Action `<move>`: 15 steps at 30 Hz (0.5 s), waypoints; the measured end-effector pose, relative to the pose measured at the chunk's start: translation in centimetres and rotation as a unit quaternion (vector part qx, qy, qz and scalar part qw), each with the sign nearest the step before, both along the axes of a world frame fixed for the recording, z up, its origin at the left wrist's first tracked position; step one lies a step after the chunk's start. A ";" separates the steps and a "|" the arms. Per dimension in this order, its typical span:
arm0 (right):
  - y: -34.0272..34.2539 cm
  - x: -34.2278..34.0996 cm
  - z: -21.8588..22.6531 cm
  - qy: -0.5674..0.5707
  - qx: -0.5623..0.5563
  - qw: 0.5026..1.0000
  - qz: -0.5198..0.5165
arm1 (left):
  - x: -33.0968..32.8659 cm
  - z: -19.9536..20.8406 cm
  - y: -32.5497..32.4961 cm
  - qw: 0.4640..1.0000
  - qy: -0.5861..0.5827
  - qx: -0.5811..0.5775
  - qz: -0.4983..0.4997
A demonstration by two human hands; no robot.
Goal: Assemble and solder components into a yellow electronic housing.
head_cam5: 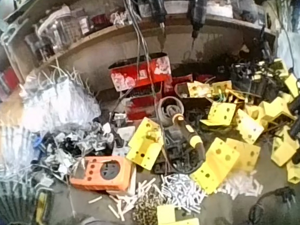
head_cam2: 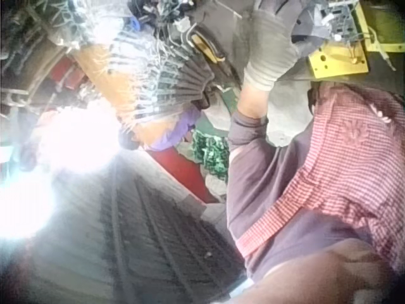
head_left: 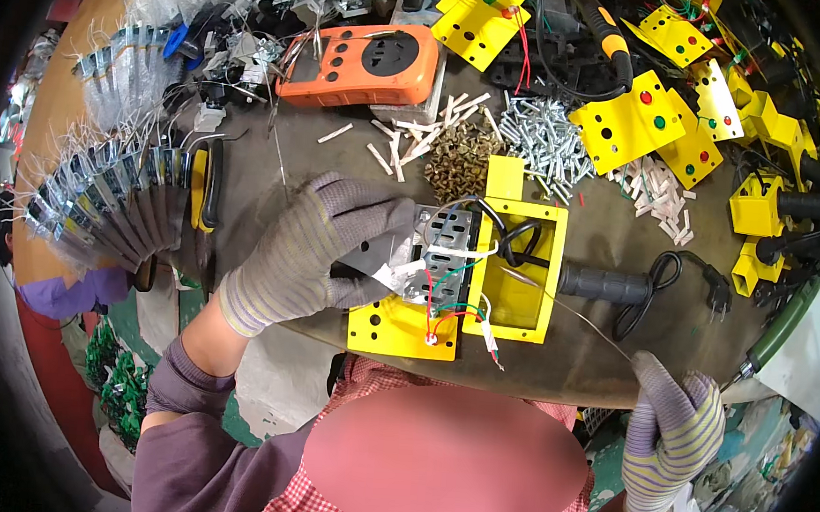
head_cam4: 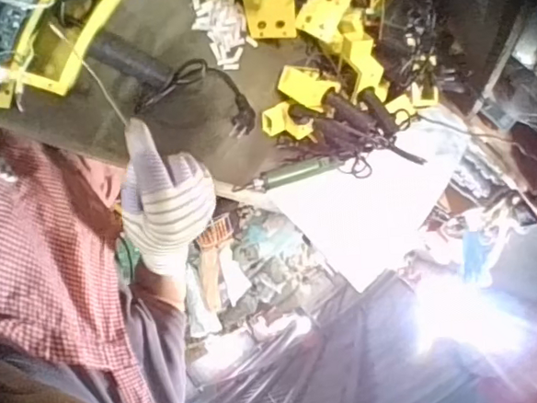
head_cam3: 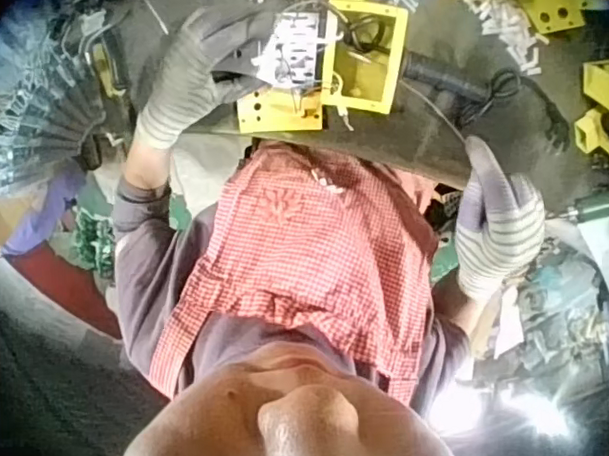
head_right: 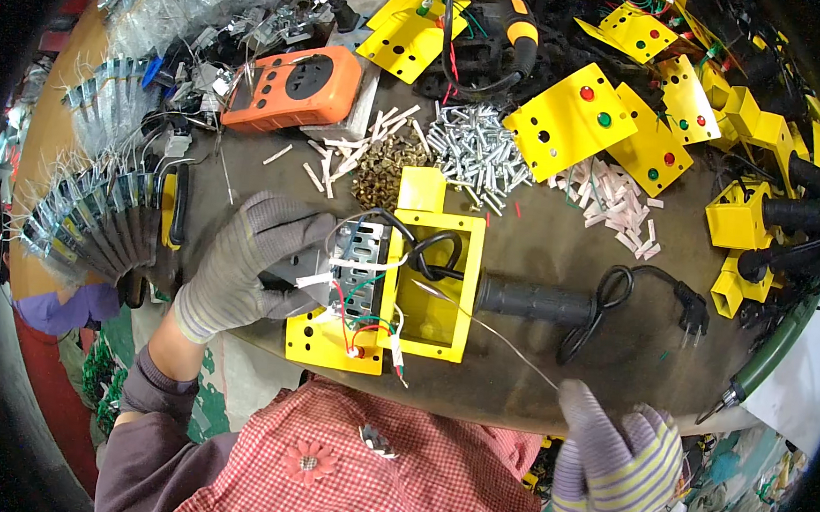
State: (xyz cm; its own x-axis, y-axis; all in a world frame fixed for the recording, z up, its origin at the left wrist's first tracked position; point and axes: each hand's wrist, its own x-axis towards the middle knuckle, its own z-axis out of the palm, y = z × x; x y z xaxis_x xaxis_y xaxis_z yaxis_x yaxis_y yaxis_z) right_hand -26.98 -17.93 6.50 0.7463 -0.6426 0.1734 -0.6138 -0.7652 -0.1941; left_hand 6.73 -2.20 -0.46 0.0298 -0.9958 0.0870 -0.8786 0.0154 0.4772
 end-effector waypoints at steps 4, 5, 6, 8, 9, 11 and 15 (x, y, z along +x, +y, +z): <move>0.0 2.0 -0.1 0.010 -0.057 0.996 0.067 | -0.4 -0.2 0.4 0.999 0.018 -0.019 0.023; -0.2 2.5 0.0 0.002 -0.026 0.997 0.070 | -0.6 -0.2 0.4 0.999 0.019 -0.020 0.029; -0.4 2.8 -0.2 0.003 -0.025 0.997 0.075 | -0.7 -0.3 0.5 0.999 0.020 -0.018 0.033; -1.0 3.2 -0.9 -0.019 0.069 0.994 0.084 | -0.8 -0.5 0.8 0.999 0.021 -0.019 0.042; -1.6 3.9 -1.3 -0.034 0.053 0.994 0.094 | -0.8 -0.5 0.8 0.999 0.025 -0.021 0.041; -1.9 4.5 -3.0 -0.058 0.091 0.990 0.091 | -0.7 -0.9 0.9 0.998 0.032 -0.023 0.041; -1.9 5.1 -3.2 -0.069 0.106 0.989 0.083 | -0.5 -1.1 0.9 0.998 0.048 -0.011 0.043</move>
